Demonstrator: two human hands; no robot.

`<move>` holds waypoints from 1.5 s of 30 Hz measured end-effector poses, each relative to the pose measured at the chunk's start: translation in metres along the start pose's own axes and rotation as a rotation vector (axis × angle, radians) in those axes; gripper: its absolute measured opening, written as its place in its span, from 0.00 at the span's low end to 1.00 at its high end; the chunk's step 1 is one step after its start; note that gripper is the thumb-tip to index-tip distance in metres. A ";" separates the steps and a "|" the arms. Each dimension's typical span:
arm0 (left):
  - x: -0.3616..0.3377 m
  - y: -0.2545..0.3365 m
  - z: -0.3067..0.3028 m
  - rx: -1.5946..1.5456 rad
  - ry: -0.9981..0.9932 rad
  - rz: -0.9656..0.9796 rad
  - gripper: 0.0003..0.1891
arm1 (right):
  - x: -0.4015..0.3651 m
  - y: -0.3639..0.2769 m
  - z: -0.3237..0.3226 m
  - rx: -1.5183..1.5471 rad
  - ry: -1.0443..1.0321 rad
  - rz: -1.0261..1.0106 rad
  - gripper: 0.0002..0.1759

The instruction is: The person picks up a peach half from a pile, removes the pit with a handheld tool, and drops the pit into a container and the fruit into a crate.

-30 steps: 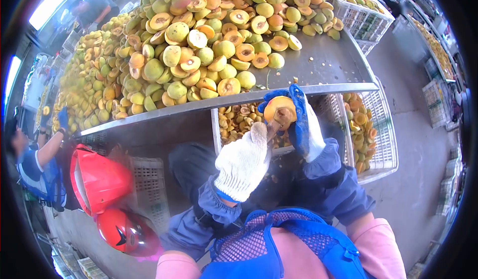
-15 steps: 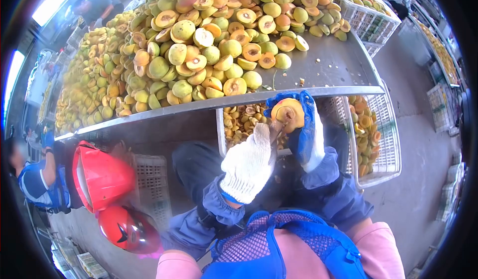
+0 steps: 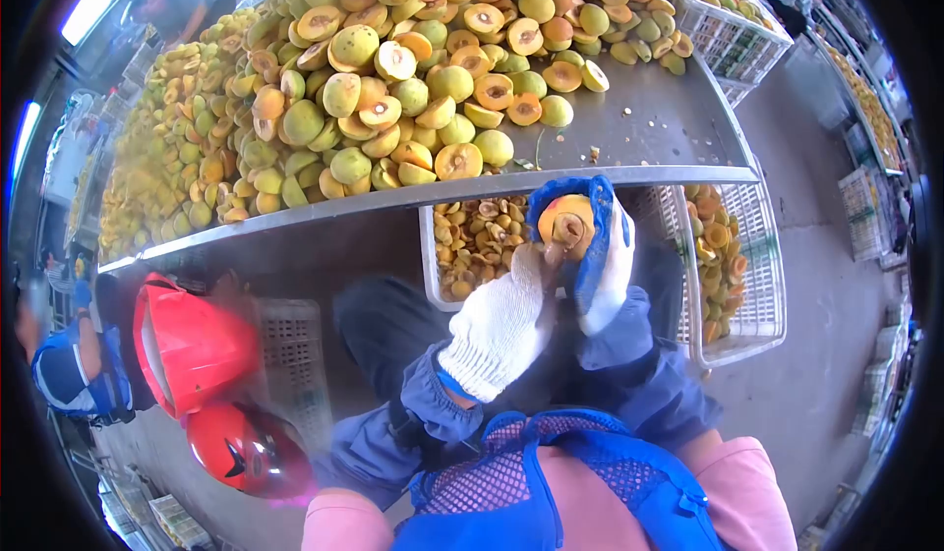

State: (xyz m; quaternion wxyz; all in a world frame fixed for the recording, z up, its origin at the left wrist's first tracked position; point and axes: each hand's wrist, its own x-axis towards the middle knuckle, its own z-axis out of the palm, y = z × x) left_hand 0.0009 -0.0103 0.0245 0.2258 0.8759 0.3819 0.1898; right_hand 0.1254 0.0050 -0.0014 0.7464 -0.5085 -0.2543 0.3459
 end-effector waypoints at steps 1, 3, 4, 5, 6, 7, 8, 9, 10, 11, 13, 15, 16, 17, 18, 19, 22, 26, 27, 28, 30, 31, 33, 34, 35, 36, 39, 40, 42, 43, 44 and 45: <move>0.002 -0.002 0.003 -0.018 -0.046 -0.013 0.25 | 0.001 -0.003 0.000 0.003 -0.028 -0.037 0.20; 0.002 -0.004 0.004 -0.006 -0.063 0.051 0.25 | 0.003 -0.011 -0.001 0.013 -0.085 -0.111 0.19; 0.000 -0.005 0.004 -0.001 -0.073 0.080 0.25 | 0.005 -0.009 -0.003 0.101 -0.117 -0.070 0.20; -0.002 -0.012 0.010 -0.107 -0.013 0.151 0.25 | 0.008 -0.006 -0.004 0.190 -0.149 -0.032 0.20; 0.000 -0.018 0.015 -0.215 0.047 0.223 0.25 | 0.012 0.002 -0.006 0.037 -0.112 -0.172 0.21; -0.001 -0.024 0.015 -0.316 0.003 0.188 0.25 | 0.012 0.003 -0.007 0.059 -0.134 -0.140 0.21; 0.001 -0.024 0.010 -0.418 -0.038 0.148 0.25 | 0.011 0.001 -0.007 0.081 -0.158 -0.108 0.22; 0.005 -0.020 -0.001 -0.518 -0.074 0.104 0.25 | 0.012 -0.001 -0.006 0.104 -0.183 -0.079 0.22; 0.006 -0.011 -0.014 -0.825 -0.231 -0.205 0.24 | 0.015 -0.005 -0.006 0.088 -0.265 -0.060 0.22; 0.008 -0.005 -0.023 -1.121 -0.390 -0.528 0.24 | 0.020 -0.010 -0.009 0.072 -0.347 -0.039 0.21; 0.005 -0.013 -0.018 -1.243 -0.479 -0.543 0.24 | 0.030 -0.012 -0.014 0.129 -0.451 0.198 0.21; 0.006 -0.017 -0.013 -1.333 -0.527 -0.561 0.23 | 0.036 -0.008 -0.019 0.192 -0.422 0.395 0.21; 0.005 -0.018 -0.011 -1.359 -0.533 -0.579 0.22 | 0.034 -0.006 -0.020 0.191 -0.390 0.376 0.21; 0.004 -0.018 -0.011 -1.384 -0.538 -0.598 0.22 | 0.031 -0.005 -0.019 0.190 -0.360 0.358 0.21; 0.004 -0.016 -0.011 -1.388 -0.551 -0.599 0.21 | 0.026 -0.004 -0.019 0.176 -0.277 0.289 0.22; 0.005 -0.012 -0.010 -1.392 -0.563 -0.599 0.20 | 0.019 -0.003 -0.019 0.162 -0.196 0.219 0.22; 0.005 -0.001 -0.001 -1.317 -0.495 -0.554 0.19 | 0.017 -0.011 -0.023 0.103 -0.215 0.197 0.22; 0.001 0.000 0.009 -1.459 -0.555 -0.644 0.18 | 0.013 -0.013 -0.028 0.125 -0.135 0.284 0.25; 0.000 -0.004 0.010 -1.544 -0.616 -0.681 0.18 | 0.008 -0.013 -0.029 0.148 -0.105 0.241 0.26; -0.001 -0.011 0.016 -1.571 -0.634 -0.659 0.17 | 0.005 -0.003 -0.030 0.137 -0.059 0.088 0.28; -0.001 -0.013 0.020 -1.662 -0.633 -0.679 0.17 | 0.006 0.008 -0.033 0.107 -0.107 -0.047 0.28; -0.002 -0.014 0.022 -1.707 -0.633 -0.692 0.16 | 0.007 0.011 -0.035 0.092 -0.129 -0.112 0.28; -0.003 -0.021 0.026 -1.864 -0.673 -0.636 0.18 | 0.009 -0.005 -0.033 0.081 -0.194 0.118 0.27; -0.002 -0.023 0.026 -1.950 -0.694 -0.622 0.19 | 0.014 -0.011 -0.032 0.074 -0.235 0.216 0.27; 0.001 -0.026 0.026 -2.032 -0.719 -0.604 0.19 | 0.020 -0.014 -0.031 0.070 -0.273 0.308 0.27; 0.001 -0.032 0.030 -2.117 -0.770 -0.612 0.20 | 0.024 -0.006 -0.031 0.043 -0.235 0.358 0.27; 0.000 -0.032 0.045 -1.995 -0.543 -0.660 0.19 | 0.024 0.001 -0.030 0.041 -0.221 0.306 0.26; 0.000 -0.032 0.050 -2.010 -0.524 -0.642 0.17 | 0.023 0.001 -0.029 0.019 -0.230 0.269 0.26; -0.003 -0.043 0.058 -2.134 -0.649 -0.618 0.14 | 0.027 0.015 -0.035 -0.020 -0.325 0.190 0.24; -0.003 -0.046 0.059 -2.195 -0.712 -0.595 0.13 | 0.032 0.026 -0.040 -0.040 -0.413 0.144 0.24; -0.001 -0.044 0.055 -2.244 -0.737 -0.608 0.13 | 0.037 0.028 -0.038 -0.014 -0.485 0.228 0.22; -0.002 -0.050 0.057 -2.264 -0.775 -0.637 0.13 | 0.041 0.029 -0.034 -0.082 -0.468 0.275 0.24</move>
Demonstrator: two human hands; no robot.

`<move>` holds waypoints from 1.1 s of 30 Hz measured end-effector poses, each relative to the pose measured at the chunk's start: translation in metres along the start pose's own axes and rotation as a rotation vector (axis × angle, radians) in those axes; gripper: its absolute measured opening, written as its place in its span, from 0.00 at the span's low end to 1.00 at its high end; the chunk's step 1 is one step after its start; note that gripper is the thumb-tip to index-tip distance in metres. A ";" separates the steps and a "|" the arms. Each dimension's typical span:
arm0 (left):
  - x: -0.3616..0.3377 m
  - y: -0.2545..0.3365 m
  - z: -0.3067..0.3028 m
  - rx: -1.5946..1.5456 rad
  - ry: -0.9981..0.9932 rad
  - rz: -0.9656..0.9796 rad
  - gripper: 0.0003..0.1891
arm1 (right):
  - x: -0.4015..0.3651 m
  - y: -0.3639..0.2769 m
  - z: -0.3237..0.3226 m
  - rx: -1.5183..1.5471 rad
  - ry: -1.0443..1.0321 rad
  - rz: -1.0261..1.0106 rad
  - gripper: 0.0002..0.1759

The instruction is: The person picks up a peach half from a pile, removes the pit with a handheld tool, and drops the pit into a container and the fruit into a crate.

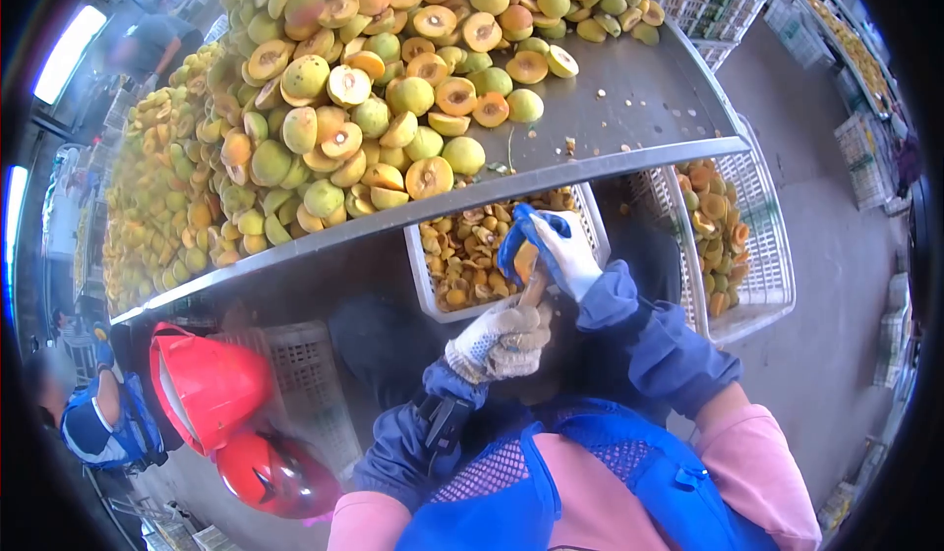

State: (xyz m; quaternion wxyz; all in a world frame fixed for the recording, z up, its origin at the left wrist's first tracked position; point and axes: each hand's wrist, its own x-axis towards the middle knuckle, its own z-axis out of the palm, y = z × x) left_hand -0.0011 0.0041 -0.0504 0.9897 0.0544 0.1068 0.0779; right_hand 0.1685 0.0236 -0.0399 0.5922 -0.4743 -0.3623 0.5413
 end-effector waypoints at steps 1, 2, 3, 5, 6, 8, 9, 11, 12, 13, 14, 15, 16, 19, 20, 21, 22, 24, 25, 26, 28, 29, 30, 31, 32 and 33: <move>-0.001 -0.003 -0.006 -0.002 0.006 0.028 0.13 | 0.000 -0.004 -0.005 0.028 -0.047 0.173 0.25; 0.000 -0.005 -0.012 -0.002 0.011 0.056 0.13 | 0.000 -0.015 -0.005 0.054 -0.095 0.344 0.26; 0.002 -0.006 -0.018 -0.013 0.005 0.078 0.13 | -0.002 -0.009 -0.001 0.123 0.004 0.277 0.27; 0.002 -0.005 -0.025 -0.037 0.051 0.051 0.14 | -0.005 0.005 0.012 0.214 0.282 0.201 0.28; 0.003 -0.003 -0.023 -0.047 0.072 0.038 0.14 | -0.006 0.002 0.015 0.204 0.303 0.204 0.27; 0.005 -0.002 -0.023 -0.068 0.054 0.074 0.13 | -0.009 -0.011 0.020 0.184 0.343 0.204 0.26; 0.005 -0.004 -0.029 -0.076 0.071 0.087 0.11 | -0.006 0.005 0.011 0.209 0.232 0.147 0.24; 0.005 -0.003 -0.018 -0.148 0.036 0.140 0.11 | -0.003 0.010 0.006 0.579 0.264 0.337 0.21; 0.007 -0.003 -0.001 -0.128 0.201 0.211 0.10 | -0.002 0.013 0.002 0.760 0.279 0.431 0.20; 0.009 -0.004 0.015 -0.109 0.370 0.276 0.10 | 0.000 0.026 -0.003 0.696 0.317 0.336 0.22; 0.008 0.005 0.011 -0.101 0.125 0.261 0.09 | -0.002 0.018 -0.007 0.476 0.314 0.182 0.20; 0.007 0.013 0.006 -0.086 -0.119 0.240 0.09 | -0.004 0.010 -0.010 0.255 0.343 0.036 0.19; 0.006 0.020 0.004 0.032 -0.053 0.226 0.09 | -0.002 -0.001 -0.021 0.269 0.414 0.028 0.18; -0.001 0.026 0.010 0.212 0.093 0.222 0.09 | -0.018 -0.036 -0.070 0.030 0.474 -0.091 0.18; -0.003 0.029 0.012 0.271 0.169 0.219 0.09 | -0.021 -0.043 -0.105 -0.069 0.396 -0.152 0.21; -0.002 0.032 0.014 0.332 0.239 0.221 0.09 | -0.022 -0.036 -0.155 -0.206 0.464 -0.122 0.20; 0.003 0.031 0.007 0.553 0.431 0.197 0.08 | -0.023 -0.032 -0.199 -0.342 0.535 -0.094 0.18; 0.017 0.020 -0.015 0.648 0.830 0.246 0.07 | -0.040 -0.057 -0.234 -1.182 0.554 -0.056 0.16; 0.007 0.028 -0.038 0.288 0.478 0.155 0.07 | -0.046 -0.069 -0.229 -1.518 0.542 -0.055 0.16; 0.004 0.033 -0.046 0.247 0.374 0.117 0.06 | -0.047 -0.080 -0.225 -1.851 0.533 -0.054 0.17; 0.003 0.027 -0.012 0.432 0.541 0.193 0.08 | -0.025 -0.095 -0.223 -1.643 0.594 -0.272 0.21; 0.003 0.025 0.001 0.522 0.612 0.194 0.08 | -0.013 -0.113 -0.205 -1.465 0.474 -0.263 0.21; 0.002 0.024 0.000 0.496 0.541 0.190 0.08 | 0.002 -0.127 -0.187 -1.284 0.355 -0.251 0.21; 0.000 0.024 -0.001 0.475 0.470 0.188 0.08 | 0.023 -0.128 -0.175 -1.193 0.275 -0.253 0.20; -0.003 0.025 -0.002 0.455 0.398 0.188 0.08 | 0.046 -0.127 -0.162 -1.102 0.195 -0.255 0.20; -0.011 0.028 -0.002 0.293 0.222 0.194 0.09 | 0.069 -0.126 -0.145 -1.072 0.061 -0.251 0.20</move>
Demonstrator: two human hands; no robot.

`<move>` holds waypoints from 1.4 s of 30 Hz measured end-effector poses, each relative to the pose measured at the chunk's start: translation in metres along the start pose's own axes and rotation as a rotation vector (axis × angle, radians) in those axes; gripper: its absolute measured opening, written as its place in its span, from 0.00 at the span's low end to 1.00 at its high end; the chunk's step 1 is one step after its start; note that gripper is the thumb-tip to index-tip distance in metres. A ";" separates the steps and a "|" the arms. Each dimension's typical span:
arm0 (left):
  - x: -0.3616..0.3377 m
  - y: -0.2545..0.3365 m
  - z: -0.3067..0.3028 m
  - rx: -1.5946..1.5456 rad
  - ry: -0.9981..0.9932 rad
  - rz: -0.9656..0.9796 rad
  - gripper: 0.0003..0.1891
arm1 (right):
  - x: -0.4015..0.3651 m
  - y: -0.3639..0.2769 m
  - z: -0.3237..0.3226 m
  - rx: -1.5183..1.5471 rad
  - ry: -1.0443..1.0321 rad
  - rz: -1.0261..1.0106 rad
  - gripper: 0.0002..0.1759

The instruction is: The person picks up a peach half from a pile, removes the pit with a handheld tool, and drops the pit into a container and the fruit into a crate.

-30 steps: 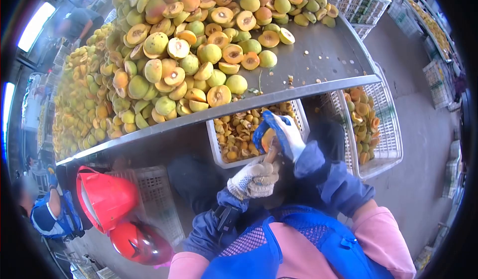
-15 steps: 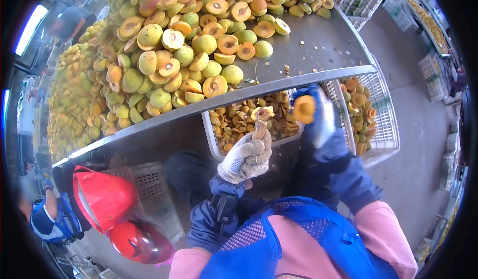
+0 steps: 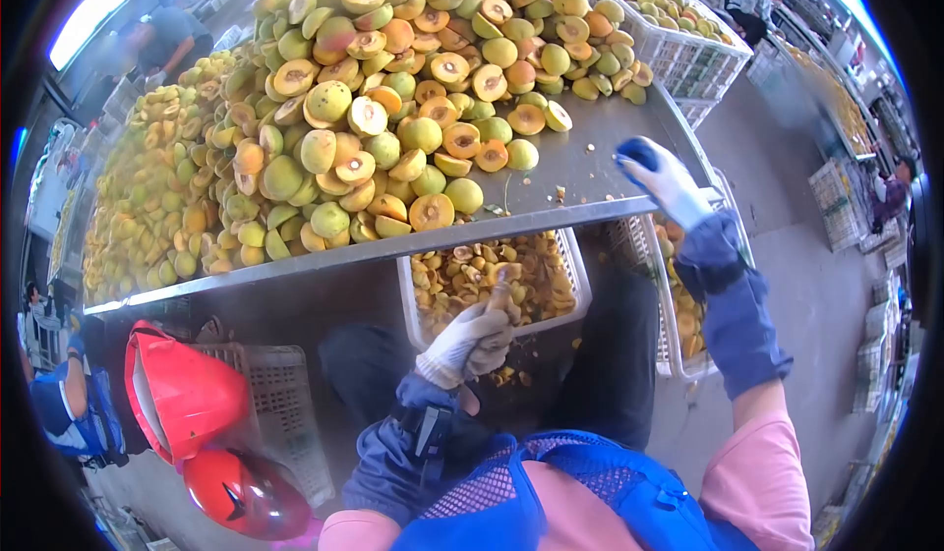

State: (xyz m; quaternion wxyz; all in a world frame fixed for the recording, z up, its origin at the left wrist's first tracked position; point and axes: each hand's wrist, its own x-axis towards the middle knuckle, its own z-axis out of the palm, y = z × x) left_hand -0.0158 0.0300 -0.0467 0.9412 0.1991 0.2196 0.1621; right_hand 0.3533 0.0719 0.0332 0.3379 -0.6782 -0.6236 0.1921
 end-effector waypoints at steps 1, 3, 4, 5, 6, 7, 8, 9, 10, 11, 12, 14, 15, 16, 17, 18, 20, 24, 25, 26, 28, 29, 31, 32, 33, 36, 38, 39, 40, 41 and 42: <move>0.001 -0.004 -0.013 -0.155 -0.151 0.121 0.08 | 0.024 -0.012 0.014 0.048 -0.107 -0.057 0.19; 0.021 -0.014 -0.035 -0.010 0.149 0.065 0.08 | 0.067 -0.033 0.045 -0.023 -0.324 -0.026 0.22; 0.031 -0.027 -0.040 0.189 0.378 0.016 0.08 | 0.084 -0.033 0.066 -0.190 -0.254 -0.092 0.23; 0.034 -0.037 -0.056 0.038 0.261 0.001 0.10 | 0.104 -0.028 0.087 -0.358 -0.176 -0.165 0.25; 0.030 -0.030 -0.049 0.049 0.201 0.032 0.10 | 0.124 -0.029 0.101 -0.528 -0.131 -0.144 0.27; 0.020 -0.024 -0.038 0.060 0.146 0.049 0.11 | 0.139 -0.024 0.115 -0.691 -0.087 -0.109 0.29; 0.016 -0.017 -0.032 0.056 0.141 0.086 0.12 | 0.156 -0.008 0.125 -0.703 -0.021 -0.166 0.30; 0.013 -0.012 -0.031 0.057 0.142 0.097 0.12 | 0.168 -0.008 0.125 -0.638 -0.105 -0.141 0.31; 0.011 -0.009 -0.031 0.055 0.141 0.110 0.13 | 0.174 -0.007 0.125 -0.663 -0.172 -0.112 0.34; 0.009 -0.007 -0.032 0.055 0.138 0.124 0.13 | 0.178 -0.011 0.124 -0.689 -0.236 -0.085 0.36; 0.009 -0.006 -0.032 0.032 0.115 0.118 0.13 | 0.178 -0.014 0.122 -0.731 -0.255 -0.077 0.40; 0.003 0.001 -0.027 -0.016 0.038 0.076 0.13 | 0.185 -0.013 0.114 -0.755 -0.380 -0.075 0.45; 0.002 0.003 -0.025 -0.041 -0.002 0.053 0.13 | 0.192 -0.003 0.108 -0.736 -0.485 -0.078 0.46; 0.002 0.004 -0.025 -0.026 -0.023 0.066 0.13 | 0.189 0.008 0.111 -0.730 -0.398 -0.094 0.45; 0.003 0.004 -0.025 0.020 0.021 0.100 0.12 | 0.184 0.011 0.114 -0.722 -0.311 -0.109 0.45; 0.004 0.004 -0.025 0.067 0.065 0.134 0.12 | 0.179 0.015 0.114 -0.649 -0.320 -0.101 0.44; 0.005 0.001 -0.024 0.095 0.134 0.184 0.11 | 0.156 0.018 0.113 -0.472 -0.298 -0.082 0.41; -0.002 0.001 -0.020 0.121 0.126 0.205 0.11 | 0.088 -0.025 0.085 0.237 -0.228 -0.049 0.29; -0.009 0.006 -0.015 0.097 0.092 0.172 0.11 | 0.059 -0.045 0.081 0.631 -0.254 -0.020 0.26; -0.014 0.010 -0.008 0.075 0.056 0.138 0.11 | 0.031 -0.059 0.081 0.784 -0.234 0.041 0.24; -0.020 0.013 0.009 0.105 0.056 0.140 0.11 | -0.025 -0.081 0.091 1.045 -0.182 0.165 0.21; -0.022 0.012 0.014 0.123 0.055 0.138 0.12 | -0.047 -0.090 0.100 1.153 -0.152 0.226 0.20; -0.019 0.006 0.019 0.134 0.027 0.123 0.11 | -0.073 -0.092 0.120 1.164 -0.221 0.261 0.21; -0.014 0.002 0.021 0.140 0.019 0.115 0.11 | -0.086 -0.084 0.136 1.133 -0.177 0.224 0.22; -0.011 -0.001 0.028 0.147 0.012 0.108 0.10 | -0.095 -0.097 0.138 0.912 -0.082 0.135 0.20; 0.008 -0.033 0.055 0.532 0.476 0.415 0.07 | -0.110 -0.104 0.154 0.615 0.218 -0.066 0.18; 0.012 -0.033 0.049 0.987 0.464 0.744 0.08 | -0.111 -0.094 0.160 0.718 0.224 -0.029 0.18; 0.015 -0.031 0.037 1.444 0.432 1.078 0.09 | -0.113 -0.093 0.158 0.767 0.231 -0.007 0.18; 0.015 -0.033 0.030 1.721 0.427 1.192 0.10 | -0.115 -0.094 0.154 0.617 0.269 -0.050 0.19; 0.014 -0.032 0.029 1.979 0.444 1.339 0.12 | -0.116 -0.088 0.152 0.642 0.241 -0.030 0.21; 0.006 -0.038 0.030 2.058 0.525 1.256 0.13 | -0.116 -0.080 0.150 0.667 0.211 -0.009 0.23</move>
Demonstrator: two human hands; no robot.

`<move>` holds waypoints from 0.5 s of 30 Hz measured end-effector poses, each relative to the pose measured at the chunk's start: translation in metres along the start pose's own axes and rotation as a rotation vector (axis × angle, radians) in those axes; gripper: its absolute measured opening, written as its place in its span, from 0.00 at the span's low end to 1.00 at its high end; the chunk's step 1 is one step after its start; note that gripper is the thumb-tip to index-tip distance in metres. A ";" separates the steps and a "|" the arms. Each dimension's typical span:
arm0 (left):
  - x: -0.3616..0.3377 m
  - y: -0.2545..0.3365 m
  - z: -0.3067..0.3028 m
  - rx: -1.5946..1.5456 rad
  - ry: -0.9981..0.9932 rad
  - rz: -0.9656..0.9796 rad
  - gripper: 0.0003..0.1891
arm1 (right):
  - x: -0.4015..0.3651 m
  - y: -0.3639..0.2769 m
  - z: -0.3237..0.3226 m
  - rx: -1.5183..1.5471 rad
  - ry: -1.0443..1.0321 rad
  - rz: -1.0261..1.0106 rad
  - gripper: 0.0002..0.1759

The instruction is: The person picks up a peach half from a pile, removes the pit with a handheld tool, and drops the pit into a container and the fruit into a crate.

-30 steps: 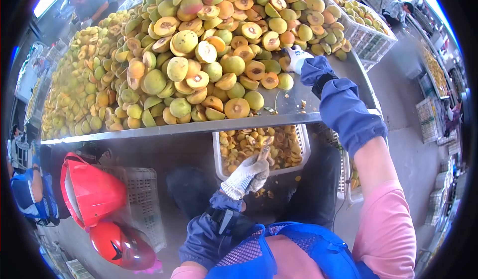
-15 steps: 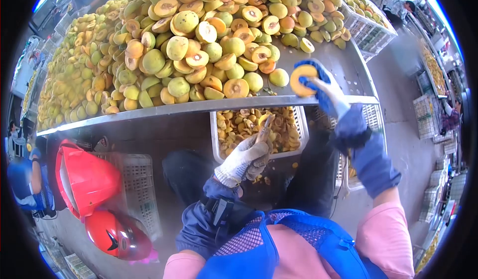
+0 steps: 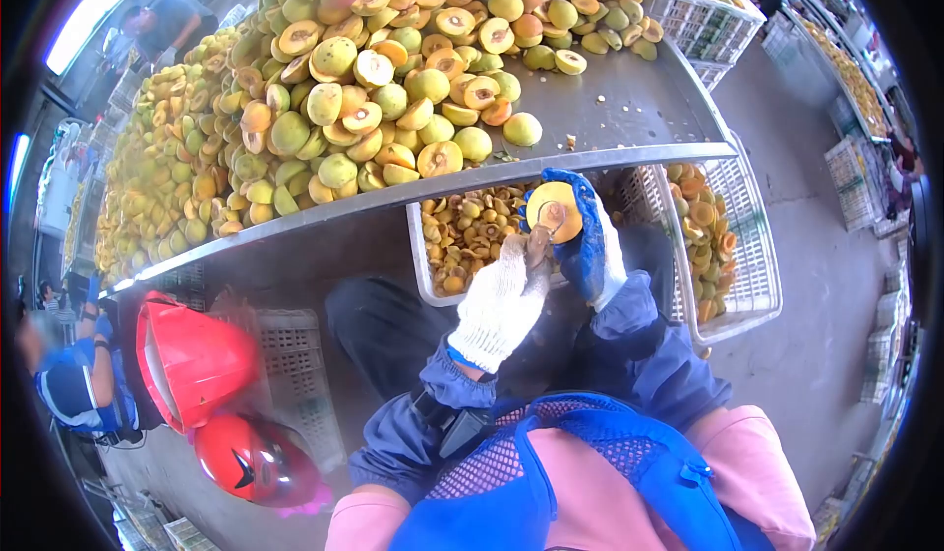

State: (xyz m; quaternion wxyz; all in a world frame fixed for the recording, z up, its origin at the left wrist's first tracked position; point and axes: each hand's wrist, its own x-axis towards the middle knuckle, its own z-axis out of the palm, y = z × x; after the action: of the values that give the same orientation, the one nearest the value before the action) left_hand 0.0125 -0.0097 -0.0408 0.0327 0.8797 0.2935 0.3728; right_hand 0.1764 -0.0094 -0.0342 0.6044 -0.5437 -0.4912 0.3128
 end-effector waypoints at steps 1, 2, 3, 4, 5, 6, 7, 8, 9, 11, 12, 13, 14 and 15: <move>0.000 0.001 -0.002 -0.014 -0.094 -0.073 0.14 | 0.000 0.003 -0.003 -0.004 -0.018 0.005 0.26; 0.003 0.004 -0.007 -0.021 -0.188 -0.149 0.15 | 0.000 0.000 -0.004 -0.007 -0.037 0.009 0.29; 0.006 0.007 -0.012 -0.021 -0.282 -0.222 0.16 | 0.001 -0.004 -0.005 -0.039 -0.053 -0.013 0.31; 0.009 0.006 -0.017 0.027 -0.308 -0.130 0.17 | 0.001 -0.010 -0.005 -0.071 -0.069 -0.035 0.34; 0.012 0.007 -0.021 0.055 -0.321 -0.079 0.17 | 0.000 -0.015 -0.004 -0.027 -0.063 -0.018 0.34; 0.014 0.009 -0.025 0.082 -0.333 -0.028 0.18 | -0.001 -0.019 -0.003 0.017 -0.056 -0.001 0.35; 0.017 0.011 -0.028 0.089 -0.334 -0.020 0.18 | -0.002 -0.022 -0.002 0.061 -0.050 0.016 0.36; 0.019 0.012 -0.030 0.096 -0.334 -0.014 0.19 | -0.003 -0.023 -0.002 0.146 -0.057 0.063 0.34; 0.016 0.011 -0.028 0.096 -0.338 -0.007 0.19 | -0.004 -0.024 0.000 0.231 -0.064 0.111 0.32; 0.012 0.008 -0.025 0.095 -0.343 0.008 0.18 | -0.006 -0.022 -0.001 0.369 -0.087 0.214 0.30; 0.013 0.008 -0.026 0.069 -0.357 0.000 0.19 | -0.007 -0.020 -0.002 0.422 -0.102 0.269 0.30; 0.016 0.009 -0.029 0.043 -0.372 -0.009 0.19 | -0.008 -0.018 -0.004 0.475 -0.118 0.324 0.29; 0.018 0.009 -0.030 0.017 -0.387 -0.017 0.19 | -0.009 -0.020 -0.003 0.496 -0.108 0.324 0.29; 0.017 0.008 -0.027 -0.014 -0.382 -0.049 0.23 | -0.009 -0.024 -0.003 0.517 -0.099 0.322 0.29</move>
State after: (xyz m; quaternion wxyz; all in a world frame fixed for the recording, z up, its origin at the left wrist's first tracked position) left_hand 0.0076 -0.0112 -0.0078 0.1027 0.9269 0.3006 0.2001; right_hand 0.1722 -0.0234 -0.0129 0.6405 -0.4269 -0.3318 0.5454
